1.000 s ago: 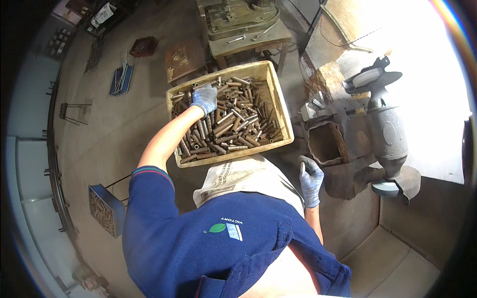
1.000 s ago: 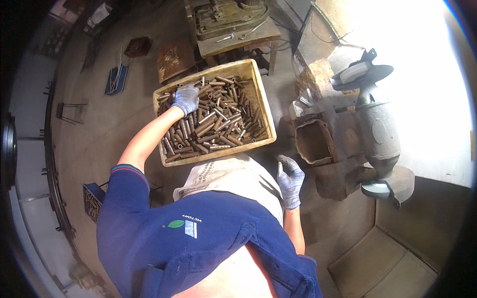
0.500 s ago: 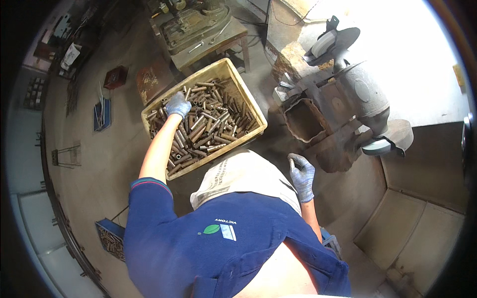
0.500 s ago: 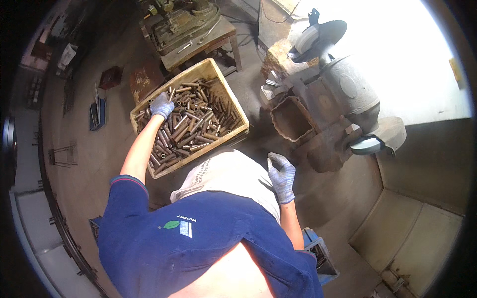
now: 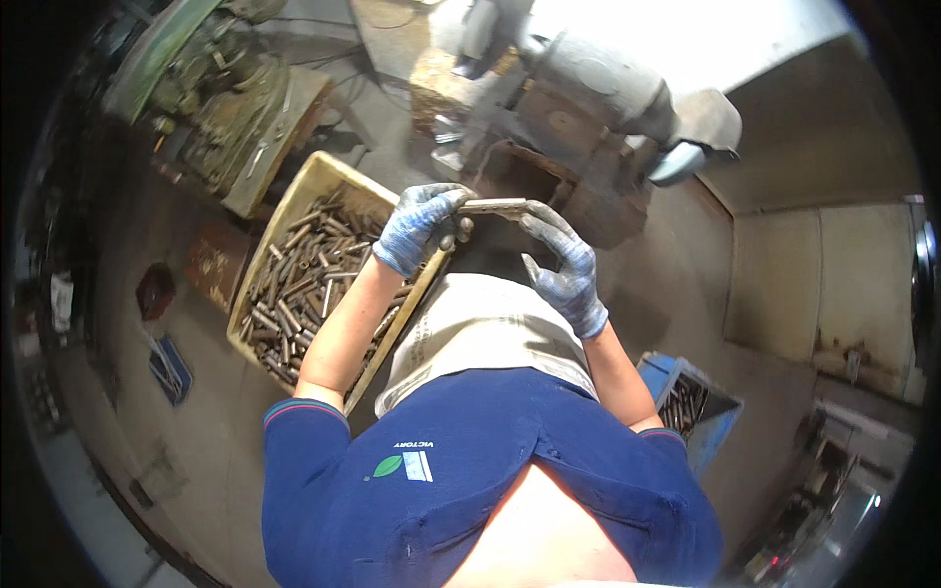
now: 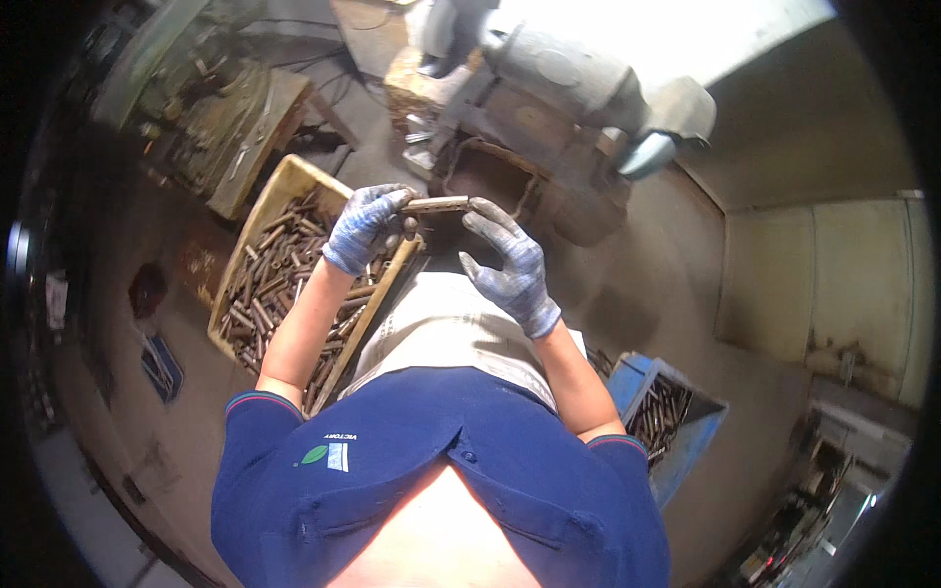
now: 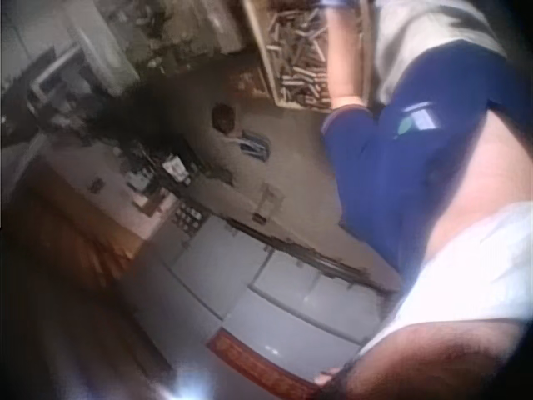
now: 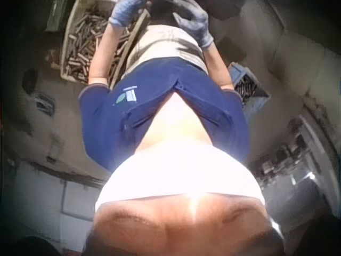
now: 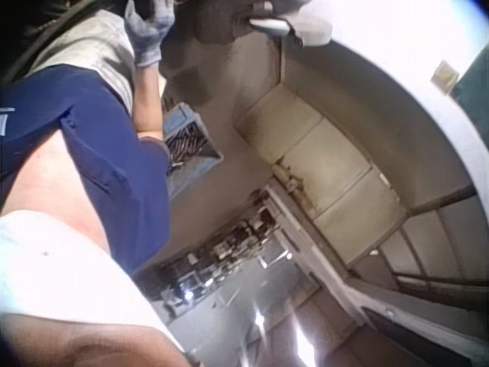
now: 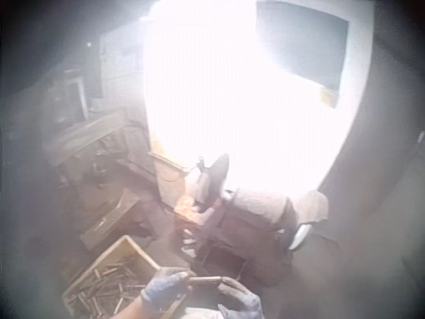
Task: The person picks up metal tubes from a bin and grinds the ends against a bench grinder one at a time, turning the tube to sand the circumference of the tip. After grinding each piece, the person sets it aside and picks up another tube from the bin to repeat the process.
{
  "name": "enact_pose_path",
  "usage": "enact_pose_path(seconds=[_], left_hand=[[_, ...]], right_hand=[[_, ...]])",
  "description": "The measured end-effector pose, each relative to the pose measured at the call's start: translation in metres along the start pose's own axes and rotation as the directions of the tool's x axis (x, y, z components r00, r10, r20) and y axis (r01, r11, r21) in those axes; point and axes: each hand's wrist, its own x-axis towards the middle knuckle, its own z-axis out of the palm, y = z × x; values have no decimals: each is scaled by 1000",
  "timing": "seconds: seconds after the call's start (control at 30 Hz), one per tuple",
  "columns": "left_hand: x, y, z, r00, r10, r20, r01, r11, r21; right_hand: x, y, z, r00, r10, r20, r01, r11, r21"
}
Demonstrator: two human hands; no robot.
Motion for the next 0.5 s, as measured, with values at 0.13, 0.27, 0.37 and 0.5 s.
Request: enact_pose_path(seconds=[0.13, 0.27, 0.37, 0.5], left_hand=[[26, -17, 25, 976, -151, 160, 165, 983, -79], [44, -33, 53, 933, -208, 295, 247, 963, -104], [60, -42, 78, 905, -272, 327, 324, 939, -113], [82, -57, 117, 892, -293, 343, 354, 926, -132]], right_hand=[[-15, 2, -20, 984, -97, -149, 66, 978, -199], [-31, 12, -39, 968, -134, -211, 54, 936, -348], [-37, 19, -58, 946, -97, -310, -7, 948, -318], [-46, 39, -90, 937, 11, -349, -84, 977, -194]])
